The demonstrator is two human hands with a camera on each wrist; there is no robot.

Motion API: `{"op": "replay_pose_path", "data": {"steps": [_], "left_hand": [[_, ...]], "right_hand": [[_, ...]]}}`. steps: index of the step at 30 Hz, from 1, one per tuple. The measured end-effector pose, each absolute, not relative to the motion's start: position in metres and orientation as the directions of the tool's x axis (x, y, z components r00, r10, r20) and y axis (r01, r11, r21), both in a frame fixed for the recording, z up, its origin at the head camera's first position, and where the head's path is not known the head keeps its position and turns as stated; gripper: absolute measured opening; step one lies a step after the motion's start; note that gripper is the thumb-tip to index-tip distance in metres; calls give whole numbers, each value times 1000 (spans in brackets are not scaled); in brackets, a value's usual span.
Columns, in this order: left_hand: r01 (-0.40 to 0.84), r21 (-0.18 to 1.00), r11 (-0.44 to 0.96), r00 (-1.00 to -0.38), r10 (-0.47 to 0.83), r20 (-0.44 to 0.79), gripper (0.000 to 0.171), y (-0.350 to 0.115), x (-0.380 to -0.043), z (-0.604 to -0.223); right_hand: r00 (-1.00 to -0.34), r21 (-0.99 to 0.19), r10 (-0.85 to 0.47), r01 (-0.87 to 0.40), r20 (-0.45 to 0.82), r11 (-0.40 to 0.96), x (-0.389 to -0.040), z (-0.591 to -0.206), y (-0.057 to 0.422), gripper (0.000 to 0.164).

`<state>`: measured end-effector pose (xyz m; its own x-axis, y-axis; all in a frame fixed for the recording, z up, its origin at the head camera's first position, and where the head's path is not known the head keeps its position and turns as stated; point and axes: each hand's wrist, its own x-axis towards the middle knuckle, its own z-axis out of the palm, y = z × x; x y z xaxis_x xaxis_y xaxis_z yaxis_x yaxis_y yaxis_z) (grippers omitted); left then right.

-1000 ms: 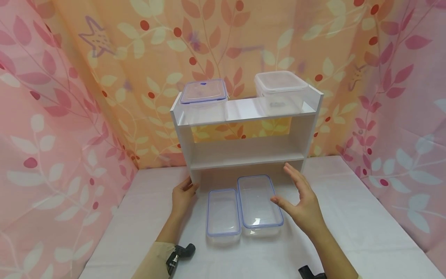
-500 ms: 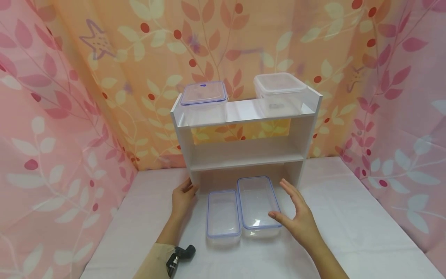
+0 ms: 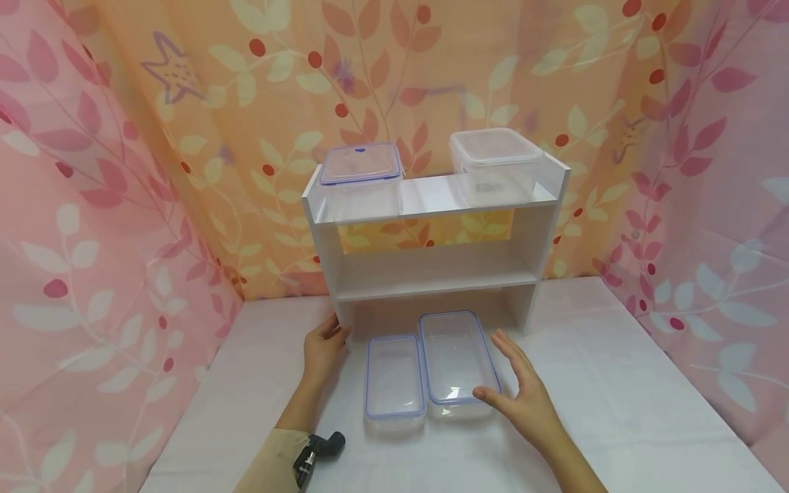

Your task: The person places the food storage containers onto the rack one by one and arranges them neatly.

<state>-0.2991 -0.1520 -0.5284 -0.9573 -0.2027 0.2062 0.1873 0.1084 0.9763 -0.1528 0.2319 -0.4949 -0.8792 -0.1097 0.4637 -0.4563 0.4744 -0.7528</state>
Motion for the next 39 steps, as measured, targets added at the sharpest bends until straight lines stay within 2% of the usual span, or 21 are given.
{"op": "replay_pose_path", "data": {"steps": [12,19,27,39], "left_hand": [[205,971,121,-951,-209,227,47,-152,-301,-534],[189,975,118,-954,-215,211,47,-152,-298,-534],[199,970,141,-950,-214,226,45,-152,-300,-531],[216,969,122,-950,-201,237,47,-152,-302,-533]], "right_hand": [[-923,-800,-139,-380,358,465,-154,-515,237,97],[-939,-834,-178,-344,295,432,-154,-525,238,104],[-926,-814,-231,-372,297,445,-157,-532,239,112],[-913,-805,-267,-399,307,438,-158,-541,236,115]]}}
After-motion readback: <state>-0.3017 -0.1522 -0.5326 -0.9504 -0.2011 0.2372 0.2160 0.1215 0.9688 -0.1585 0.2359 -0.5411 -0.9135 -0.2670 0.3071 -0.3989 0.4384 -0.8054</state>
